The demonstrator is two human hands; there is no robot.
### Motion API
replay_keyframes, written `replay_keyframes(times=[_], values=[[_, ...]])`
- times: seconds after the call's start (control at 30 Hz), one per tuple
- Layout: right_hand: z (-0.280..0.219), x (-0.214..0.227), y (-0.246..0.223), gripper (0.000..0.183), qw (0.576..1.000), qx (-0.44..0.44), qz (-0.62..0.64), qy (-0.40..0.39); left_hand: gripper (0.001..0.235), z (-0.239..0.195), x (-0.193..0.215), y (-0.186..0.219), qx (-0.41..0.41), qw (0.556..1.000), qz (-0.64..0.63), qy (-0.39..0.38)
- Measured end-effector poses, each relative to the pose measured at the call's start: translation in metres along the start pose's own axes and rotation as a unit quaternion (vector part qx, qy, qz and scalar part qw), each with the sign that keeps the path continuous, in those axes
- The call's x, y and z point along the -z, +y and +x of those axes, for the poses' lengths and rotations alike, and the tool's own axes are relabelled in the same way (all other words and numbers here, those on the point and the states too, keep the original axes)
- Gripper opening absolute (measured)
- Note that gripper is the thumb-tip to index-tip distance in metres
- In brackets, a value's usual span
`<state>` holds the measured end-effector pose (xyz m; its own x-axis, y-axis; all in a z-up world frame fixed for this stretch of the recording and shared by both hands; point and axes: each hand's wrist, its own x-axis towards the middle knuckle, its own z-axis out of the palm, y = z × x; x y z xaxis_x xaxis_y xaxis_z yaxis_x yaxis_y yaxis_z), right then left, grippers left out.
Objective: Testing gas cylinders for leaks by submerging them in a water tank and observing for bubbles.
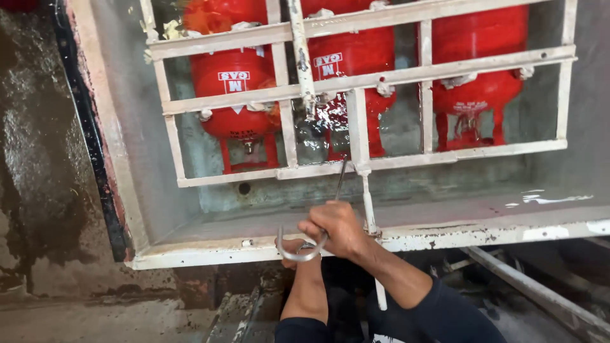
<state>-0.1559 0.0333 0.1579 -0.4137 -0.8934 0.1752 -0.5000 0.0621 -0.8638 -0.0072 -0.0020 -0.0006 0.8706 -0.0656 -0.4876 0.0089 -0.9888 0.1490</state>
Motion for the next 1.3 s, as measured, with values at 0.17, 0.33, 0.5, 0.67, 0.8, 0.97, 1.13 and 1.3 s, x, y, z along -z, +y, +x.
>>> replay_keyframes(times=[0.17,0.33,0.5,0.67,0.8,0.97,1.13,1.3], values=[[-0.033,0.027,-0.025,0.038,0.992,0.077,0.089,0.047,0.082,-0.003,0.009,0.006,0.015,1.000,-0.026,-0.001],[-0.099,0.063,-0.008,0.044,0.933,0.033,0.164,0.319,0.082,-0.001,0.006,0.000,0.019,0.999,-0.034,-0.014],[-0.184,0.156,-0.005,0.061,0.739,-0.009,0.444,0.506,0.085,0.006,0.002,-0.005,0.011,0.998,-0.050,-0.033],[-0.287,0.249,-0.001,0.056,0.734,-0.013,0.329,0.594,0.086,0.016,-0.004,-0.010,-0.004,0.996,-0.081,-0.049],[-0.346,0.303,0.050,0.054,0.719,0.006,0.324,0.615,0.088,0.040,-0.016,-0.017,-0.019,0.991,-0.118,-0.062],[-0.331,0.364,0.121,0.043,0.669,0.038,0.297,0.680,0.093,0.017,-0.007,-0.048,-0.076,0.972,-0.187,-0.123],[-0.216,0.395,0.154,0.036,0.667,0.000,0.205,0.716,0.097,-0.015,-0.037,-0.102,-0.057,0.984,-0.136,-0.104],[-0.160,0.400,0.223,0.046,0.622,-0.130,0.196,0.747,0.088,-0.038,-0.041,-0.099,-0.012,0.993,-0.108,-0.041]])
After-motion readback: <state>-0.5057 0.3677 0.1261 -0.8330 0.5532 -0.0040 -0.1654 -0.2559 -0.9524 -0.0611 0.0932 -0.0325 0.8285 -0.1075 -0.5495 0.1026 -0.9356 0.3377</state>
